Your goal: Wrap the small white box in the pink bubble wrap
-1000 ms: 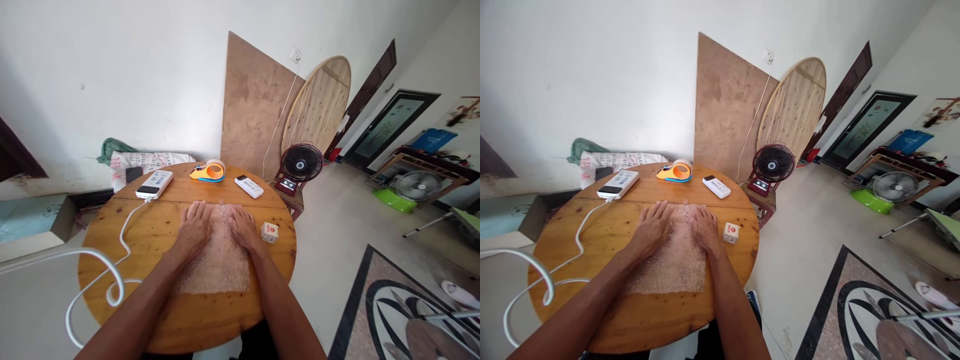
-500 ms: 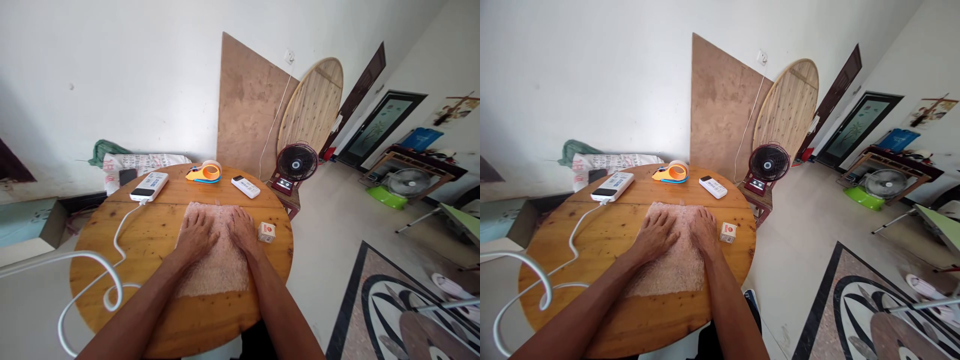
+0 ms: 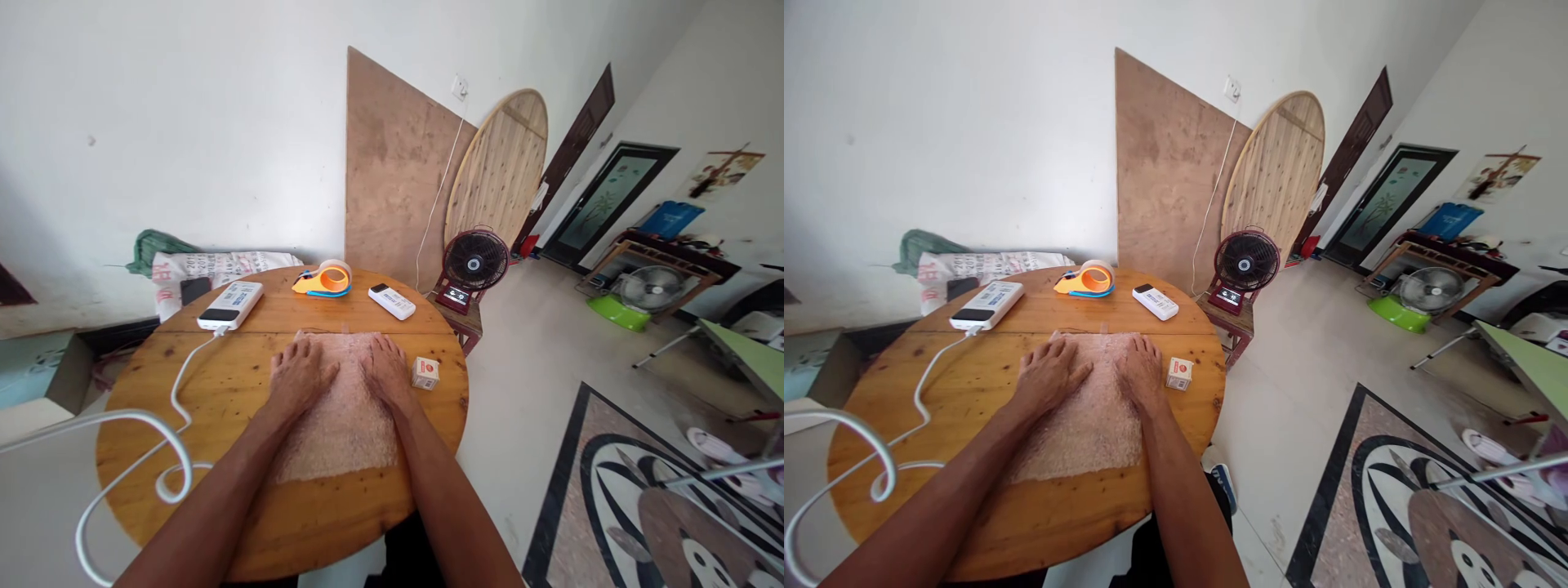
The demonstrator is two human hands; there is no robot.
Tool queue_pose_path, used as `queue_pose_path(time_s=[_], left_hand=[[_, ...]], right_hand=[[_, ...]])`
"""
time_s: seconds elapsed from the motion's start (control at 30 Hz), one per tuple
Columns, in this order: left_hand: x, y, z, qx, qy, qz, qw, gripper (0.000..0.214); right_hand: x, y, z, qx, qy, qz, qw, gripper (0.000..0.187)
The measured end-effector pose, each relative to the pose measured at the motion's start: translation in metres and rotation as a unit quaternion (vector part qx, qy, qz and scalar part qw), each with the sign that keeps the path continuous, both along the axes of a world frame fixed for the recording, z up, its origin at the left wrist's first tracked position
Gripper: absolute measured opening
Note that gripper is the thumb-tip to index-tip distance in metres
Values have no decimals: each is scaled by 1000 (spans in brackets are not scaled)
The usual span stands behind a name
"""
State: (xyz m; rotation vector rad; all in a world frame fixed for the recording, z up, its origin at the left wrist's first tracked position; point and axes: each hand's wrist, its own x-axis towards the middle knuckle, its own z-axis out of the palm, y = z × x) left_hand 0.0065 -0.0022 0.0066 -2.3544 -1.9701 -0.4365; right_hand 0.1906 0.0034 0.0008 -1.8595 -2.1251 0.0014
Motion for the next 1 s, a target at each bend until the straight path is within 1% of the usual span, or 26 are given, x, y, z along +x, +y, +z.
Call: queue_pose_path(time_s=[0.23, 0.43, 0.8, 1.0], left_hand=[[-2, 1, 0, -9, 9, 26, 1000, 58], [-1, 0, 2, -17, 10, 37, 999, 61], [-2, 4, -12, -17, -11, 48, 999, 64], [-2, 5, -9, -34, -12, 47, 998, 64]], right_hand=[[0, 0, 0, -1, 10, -7, 1000, 47], [-1, -1, 3, -8, 10, -10, 1000, 47], [-1, -1, 2, -8, 9, -13, 1000, 49], [0, -2, 3, -14, 12, -17, 1000, 50]])
